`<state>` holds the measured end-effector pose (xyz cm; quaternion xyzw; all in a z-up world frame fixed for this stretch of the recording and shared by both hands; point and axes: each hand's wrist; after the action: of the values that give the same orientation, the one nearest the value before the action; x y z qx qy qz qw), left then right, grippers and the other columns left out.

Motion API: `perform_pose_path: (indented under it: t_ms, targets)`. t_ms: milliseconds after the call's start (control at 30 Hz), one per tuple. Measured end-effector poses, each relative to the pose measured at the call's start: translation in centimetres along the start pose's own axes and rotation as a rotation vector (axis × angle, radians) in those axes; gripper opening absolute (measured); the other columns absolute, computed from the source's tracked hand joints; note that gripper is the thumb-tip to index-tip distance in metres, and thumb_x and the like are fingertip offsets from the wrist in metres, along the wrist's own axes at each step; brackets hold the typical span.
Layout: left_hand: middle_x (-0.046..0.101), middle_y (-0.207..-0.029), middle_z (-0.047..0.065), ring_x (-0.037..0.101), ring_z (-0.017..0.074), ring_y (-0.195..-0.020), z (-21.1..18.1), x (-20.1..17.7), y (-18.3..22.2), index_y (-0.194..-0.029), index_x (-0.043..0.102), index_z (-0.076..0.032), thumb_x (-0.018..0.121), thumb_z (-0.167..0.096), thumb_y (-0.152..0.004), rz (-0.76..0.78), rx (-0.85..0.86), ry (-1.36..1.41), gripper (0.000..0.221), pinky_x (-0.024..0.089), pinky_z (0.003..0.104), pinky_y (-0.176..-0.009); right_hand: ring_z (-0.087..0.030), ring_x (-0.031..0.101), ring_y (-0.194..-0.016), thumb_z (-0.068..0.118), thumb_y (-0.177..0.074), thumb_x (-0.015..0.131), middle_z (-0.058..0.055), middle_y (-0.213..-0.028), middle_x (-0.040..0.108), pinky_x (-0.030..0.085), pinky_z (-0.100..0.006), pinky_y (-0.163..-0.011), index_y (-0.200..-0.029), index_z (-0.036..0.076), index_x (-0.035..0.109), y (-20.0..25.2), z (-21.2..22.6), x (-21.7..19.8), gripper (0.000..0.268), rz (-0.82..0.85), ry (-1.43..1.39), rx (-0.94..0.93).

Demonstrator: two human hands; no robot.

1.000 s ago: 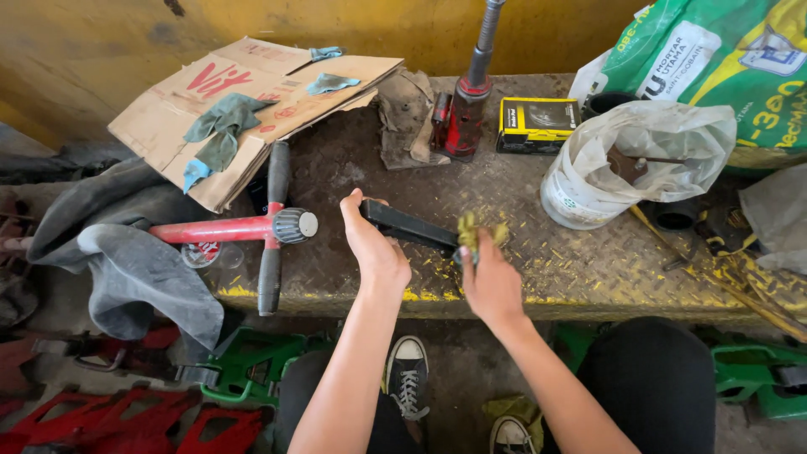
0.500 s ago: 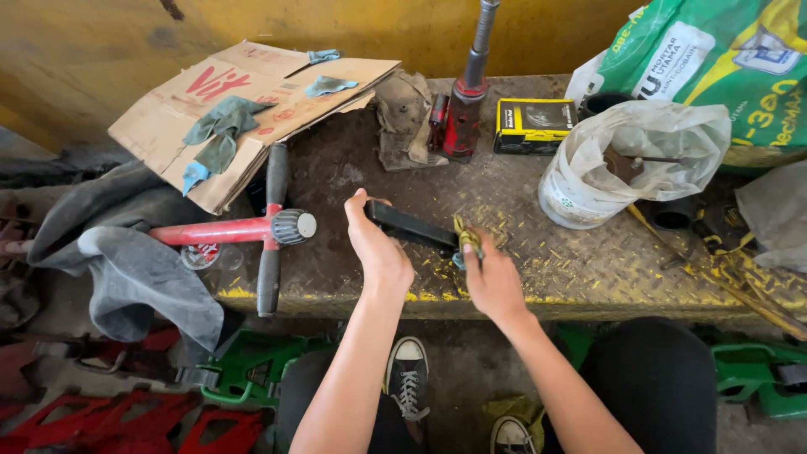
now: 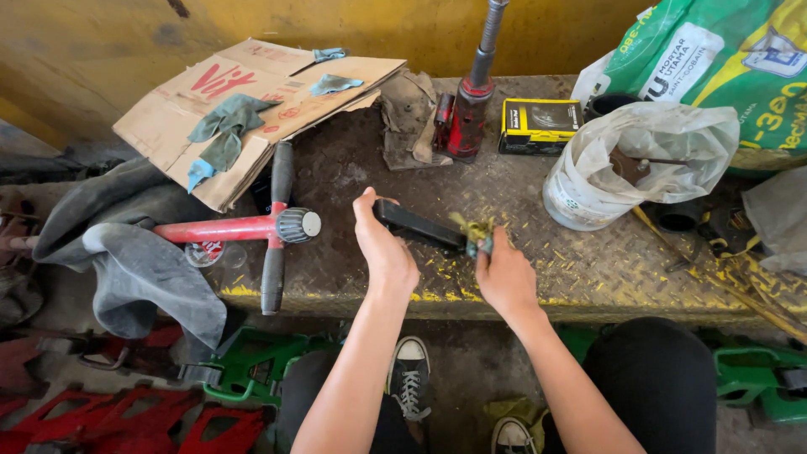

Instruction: Clean and reassemble components of a vehicle jack stand.

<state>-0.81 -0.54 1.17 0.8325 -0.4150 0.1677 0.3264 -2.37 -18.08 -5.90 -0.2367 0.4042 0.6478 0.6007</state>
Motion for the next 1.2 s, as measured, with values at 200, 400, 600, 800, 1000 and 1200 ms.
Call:
perform_pose_path:
  t_ms: [200,400,600,800,1000,1200]
  targets:
    - [0.050,-0.081,0.000,0.046,0.0142,-0.080,1.4,-0.1,-0.2,-0.082,0.057,-0.011,0.056,-0.045,-0.095,0.030,0.068,-0.054,0.036,0.036,0.032,-0.078,-0.028,0.067,-0.059,0.027,-0.101,0.050,-0.019,-0.075,0.070,0.053,-0.045,-0.055,-0.133,0.004,0.048,-0.3,-1.8,1.1,0.040,0.005,-0.470,-0.126]
    - [0.051,-0.079,-0.002,0.047,0.0125,-0.077,1.6,1.2,2.7,-0.081,0.055,-0.012,0.053,-0.041,-0.095,0.114,0.102,-0.131,0.032,0.041,0.032,-0.072,-0.027,0.060,-0.057,0.027,-0.105,0.054,-0.020,-0.069,0.065,0.047,-0.039,-0.055,-0.120,0.000,0.057,3.7,2.2,-1.6,0.031,-0.146,-0.550,-0.408]
    - [0.044,-0.076,-0.002,0.038,0.0119,-0.074,2.9,0.8,3.1,-0.079,0.050,-0.010,0.051,-0.034,-0.103,0.247,0.325,-0.264,0.034,0.034,0.031,-0.069,-0.049,0.067,-0.076,0.019,-0.101,0.054,-0.031,-0.078,0.067,0.050,-0.056,-0.068,-0.136,-0.002,0.050,1.9,0.4,1.1,0.041,-0.233,-0.292,-0.178]
    - [0.044,-0.075,-0.002,0.039,0.0109,-0.072,3.3,0.9,2.0,-0.081,0.051,-0.009,0.052,-0.039,-0.103,0.185,0.302,-0.201,0.038,0.035,0.031,-0.067,-0.053,0.066,-0.080,0.021,-0.097,0.055,-0.032,-0.087,0.069,0.050,-0.060,-0.071,-0.139,-0.001,0.045,1.1,-1.0,2.1,0.048,-0.192,-0.079,-0.097]
    - [0.046,-0.076,-0.005,0.041,0.0066,-0.072,3.4,1.4,3.9,-0.084,0.049,-0.010,0.048,-0.033,-0.105,0.320,0.281,-0.271,0.031,0.037,0.028,-0.063,-0.036,0.069,-0.064,0.017,-0.106,0.053,-0.021,-0.074,0.068,0.051,-0.043,-0.059,-0.118,-0.001,0.051,3.7,1.1,-0.9,0.022,-0.108,-0.577,-0.294]
    - [0.034,-0.077,-0.007,0.030,0.0042,-0.075,5.4,0.6,4.5,-0.084,0.041,-0.008,0.046,-0.028,-0.114,0.533,0.529,-0.369,0.036,0.027,0.026,-0.062,-0.032,0.072,-0.067,0.007,-0.100,0.050,-0.019,-0.080,0.068,0.051,-0.040,-0.058,-0.127,-0.001,0.049,7.6,4.7,-4.9,0.028,-0.311,-0.602,-0.484]
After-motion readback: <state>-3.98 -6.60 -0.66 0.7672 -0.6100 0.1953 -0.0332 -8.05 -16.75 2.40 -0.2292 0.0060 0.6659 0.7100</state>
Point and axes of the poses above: each hand's wrist, its own y-axis away from the middle knuckle, its own x-axis out of the palm, z = x × y
